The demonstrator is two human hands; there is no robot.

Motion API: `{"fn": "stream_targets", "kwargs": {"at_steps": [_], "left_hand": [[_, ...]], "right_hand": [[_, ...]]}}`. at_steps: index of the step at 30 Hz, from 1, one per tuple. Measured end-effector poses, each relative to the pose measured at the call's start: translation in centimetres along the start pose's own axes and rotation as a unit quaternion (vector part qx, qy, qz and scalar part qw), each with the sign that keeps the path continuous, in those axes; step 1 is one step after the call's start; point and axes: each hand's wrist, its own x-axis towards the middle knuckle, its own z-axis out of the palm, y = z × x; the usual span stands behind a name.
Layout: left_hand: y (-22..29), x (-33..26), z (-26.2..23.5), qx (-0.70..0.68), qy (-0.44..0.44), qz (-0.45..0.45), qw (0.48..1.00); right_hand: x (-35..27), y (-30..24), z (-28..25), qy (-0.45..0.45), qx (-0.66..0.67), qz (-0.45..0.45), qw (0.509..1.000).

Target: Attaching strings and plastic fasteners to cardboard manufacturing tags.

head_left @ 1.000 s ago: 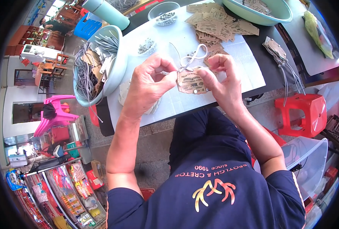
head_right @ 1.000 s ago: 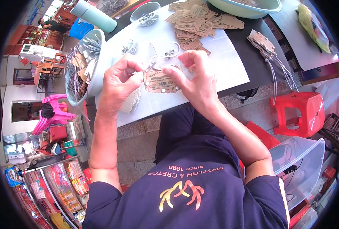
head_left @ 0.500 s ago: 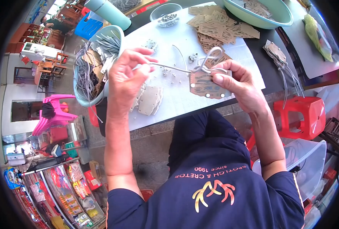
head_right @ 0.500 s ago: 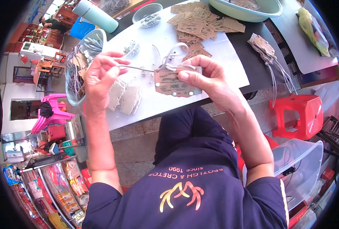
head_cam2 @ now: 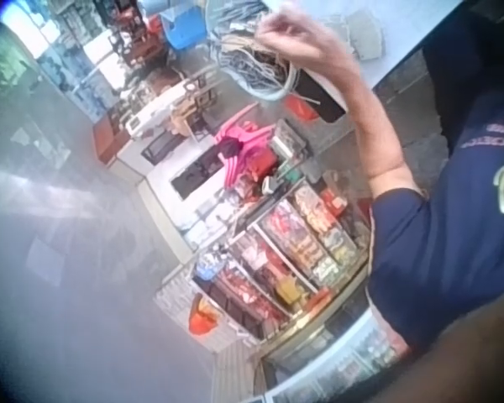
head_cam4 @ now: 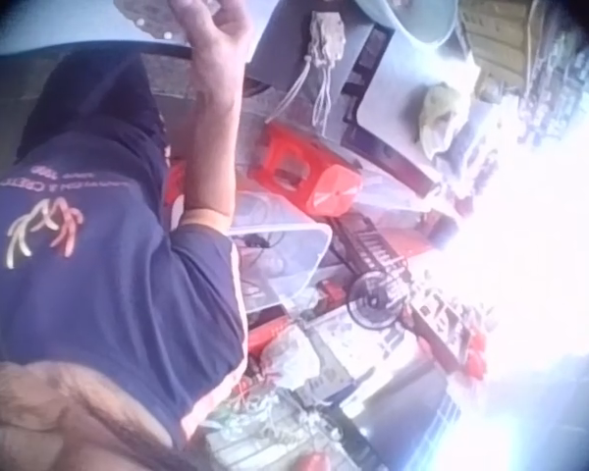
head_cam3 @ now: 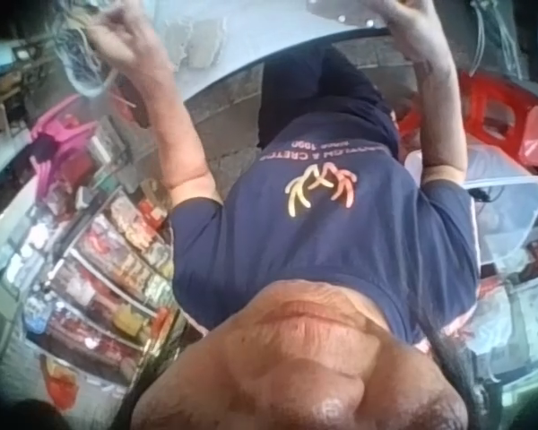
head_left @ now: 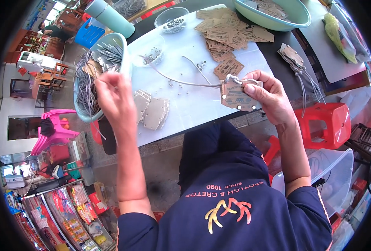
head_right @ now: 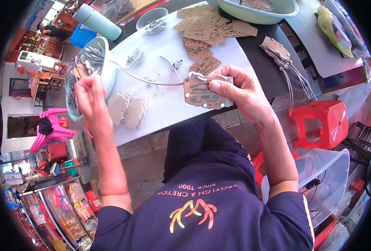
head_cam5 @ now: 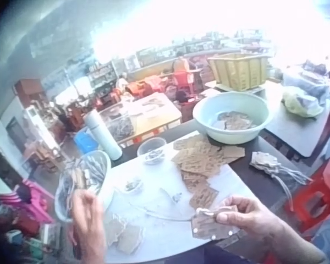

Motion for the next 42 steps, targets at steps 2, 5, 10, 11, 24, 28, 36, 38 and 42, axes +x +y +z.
{"fn": "stream_targets", "kwargs": {"at_steps": [2, 5, 10, 11, 24, 28, 36, 38, 42], "left_hand": [[4.2, -3.5, 1.4, -0.059, -0.135, -0.081, 0.986], [5.5, -6.3, 3.7, -0.049, -0.380, -0.066, 0.921], [5.7, -6.2, 7.2, -0.261, -0.336, -0.240, 0.872], [5.8, -6.1, 7.5, -0.261, -0.336, -0.240, 0.872], [5.7, -5.2, 8.4, -0.352, -0.178, -0.294, 0.871], [6.3, -5.1, 8.4, -0.433, -0.142, -0.307, 0.836], [6.0, -4.8, 8.1, -0.318, -0.150, -0.291, 0.890], [6.2, -4.6, 8.2, -0.318, -0.151, -0.291, 0.890], [6.0, -4.2, 7.8, -0.320, -0.128, -0.272, 0.898]], "right_hand": [[-0.2, -0.2, -0.1, 0.011, 0.001, -0.007, 1.000], [-0.3, -0.2, 0.5, 0.016, -0.011, -0.029, 0.999], [-0.8, -0.1, 2.0, 0.016, -0.026, -0.060, 0.998], [-0.9, 0.0, 2.3, 0.025, -0.038, -0.083, 0.996], [-1.1, 2.1, 3.2, 0.088, -0.080, -0.171, 0.978], [-1.2, 1.9, 3.4, 0.107, -0.049, -0.125, 0.985], [-0.7, 0.0, 4.5, 0.054, -0.070, -0.012, 0.996], [-0.6, -0.4, 4.5, 0.038, -0.112, 0.005, 0.993], [-0.4, -0.1, 4.1, 0.003, -0.104, 0.040, 0.994]]}}
